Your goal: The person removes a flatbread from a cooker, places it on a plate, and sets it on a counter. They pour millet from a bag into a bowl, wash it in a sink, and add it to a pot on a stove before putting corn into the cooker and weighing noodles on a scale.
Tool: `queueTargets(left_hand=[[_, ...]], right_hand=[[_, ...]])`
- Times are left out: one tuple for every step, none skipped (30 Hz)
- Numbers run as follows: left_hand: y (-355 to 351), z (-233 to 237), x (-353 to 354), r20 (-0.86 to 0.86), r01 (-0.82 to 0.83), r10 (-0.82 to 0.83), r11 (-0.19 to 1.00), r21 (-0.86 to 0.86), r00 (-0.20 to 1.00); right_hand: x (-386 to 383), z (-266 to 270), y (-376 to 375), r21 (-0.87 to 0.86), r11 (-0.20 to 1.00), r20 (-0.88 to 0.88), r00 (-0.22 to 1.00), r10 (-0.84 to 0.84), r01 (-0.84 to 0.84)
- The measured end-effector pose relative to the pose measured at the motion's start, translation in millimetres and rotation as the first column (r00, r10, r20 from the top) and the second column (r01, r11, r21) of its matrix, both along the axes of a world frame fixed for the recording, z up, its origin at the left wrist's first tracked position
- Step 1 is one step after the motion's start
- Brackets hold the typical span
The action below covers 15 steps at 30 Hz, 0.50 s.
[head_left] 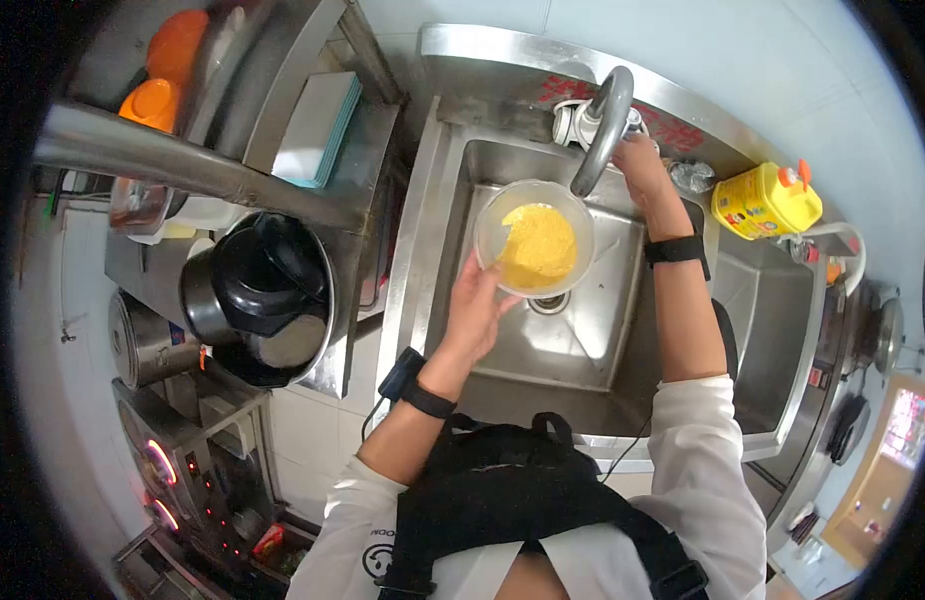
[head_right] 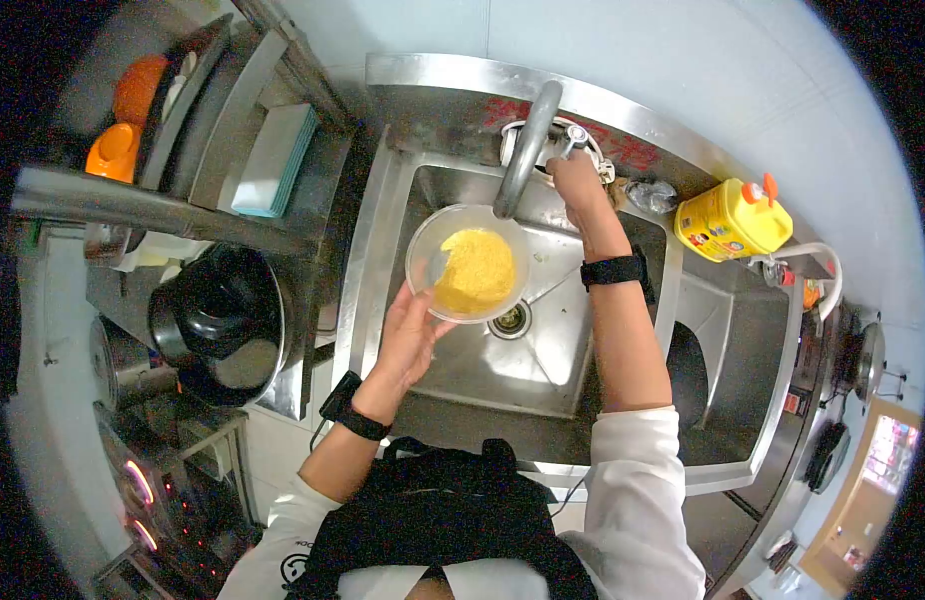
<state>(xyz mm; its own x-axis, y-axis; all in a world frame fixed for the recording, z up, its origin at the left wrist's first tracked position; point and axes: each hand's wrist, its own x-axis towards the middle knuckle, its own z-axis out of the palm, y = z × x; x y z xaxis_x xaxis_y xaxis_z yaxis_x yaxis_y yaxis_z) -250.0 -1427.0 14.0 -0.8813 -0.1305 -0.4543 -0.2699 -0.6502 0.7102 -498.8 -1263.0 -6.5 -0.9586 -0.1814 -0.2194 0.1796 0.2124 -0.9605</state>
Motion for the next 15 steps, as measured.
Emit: queueTargets(left_hand=[[0.7, -2.4, -2.8, 0.012, 0.018, -0.019, 0.999, 0.026, 1.000], [1.0, -5.0, -5.9, 0.020, 0.013, -0.014, 0.999, 0.032, 1.000], [1.3, -7.3, -8.9, 0.011, 0.032, -0.032, 0.999, 0.044, 0.999], [1.6, -8.7, -10.8, 0.002, 0.052, -0.052, 0.997, 0.054, 0.999], [2.4, -7.5, -12.6, 0.010, 0.051, -0.051, 0.997, 0.055, 0.999], [3.3, -4.8, -14.4, 0.002, 0.029, -0.030, 0.997, 0.068, 1.000], [4.0, -3.8, -16.5, -0.008, 0.009, -0.008, 0.997, 0.081, 1.000], [4.5, -4.8, -18.5, -0.006, 0.008, -0.008, 0.997, 0.083, 1.000], [5.7, -6.2, -19.4, -0.052, -0.022, 0.026, 0.997, 0.069, 0.998], [7.0, -8.0, -19.8, -0.099, -0.055, 0.061, 0.997, 0.058, 0.993], [8.0, -12.5, -19.3, -0.093, -0.059, 0.065, 0.996, 0.064, 0.994], [8.7, -19.1, -18.6, -0.140, -0.078, 0.076, 0.997, -0.009, 0.987], [9.1, -22.3, -18.8, -0.191, -0.100, 0.082, 0.992, -0.082, 0.978], [10.4, -22.7, -17.8, -0.186, -0.096, 0.079, 0.992, -0.083, 0.979], [11.7, -21.9, -17.5, -0.190, -0.061, 0.030, 0.985, -0.161, 0.981]], right_hand=[[-5.6, 0.4, -1.9, 0.009, 1.000, 0.008, 1.000, 0.009, -0.009], [-13.2, 2.9, -2.0, -0.130, 0.989, 0.117, 0.990, 0.085, -0.069], [-16.2, 11.1, -4.2, -0.275, 0.956, 0.215, 0.962, 0.169, -0.106], [-20.4, 13.8, -4.7, -0.386, 0.917, 0.202, 0.960, 0.192, -0.102], [-17.4, 14.4, -3.9, -0.387, 0.917, 0.210, 0.959, 0.193, -0.100], [-6.4, 17.4, -3.4, -0.418, 0.905, 0.172, 0.972, 0.163, -0.078], [7.7, 24.8, -3.0, -0.449, 0.892, 0.132, 0.983, 0.130, -0.057], [31.6, 46.4, -5.2, -0.291, 0.948, -0.021, 0.991, 0.130, -0.130], [48.5, 49.6, 4.7, -0.202, 0.967, -0.052, 0.988, 0.148, -0.155], [62.8, 51.3, 14.1, -0.109, 0.978, -0.080, 0.982, 0.171, -0.179], [78.9, 51.8, 17.5, -0.048, 0.946, -0.101, 0.943, 0.316, -0.322], [94.7, 52.4, 18.3, 0.012, 0.890, -0.113, 0.884, 0.453, -0.455], [110.8, 53.9, 8.6, 0.118, 0.886, -0.080, 0.885, 0.459, -0.449], [119.5, 49.1, -0.6, 0.294, 0.856, -0.209, 0.845, 0.493, -0.426], [127.4, 41.1, -8.0, 0.458, 0.810, -0.326, 0.779, 0.536, -0.366]])
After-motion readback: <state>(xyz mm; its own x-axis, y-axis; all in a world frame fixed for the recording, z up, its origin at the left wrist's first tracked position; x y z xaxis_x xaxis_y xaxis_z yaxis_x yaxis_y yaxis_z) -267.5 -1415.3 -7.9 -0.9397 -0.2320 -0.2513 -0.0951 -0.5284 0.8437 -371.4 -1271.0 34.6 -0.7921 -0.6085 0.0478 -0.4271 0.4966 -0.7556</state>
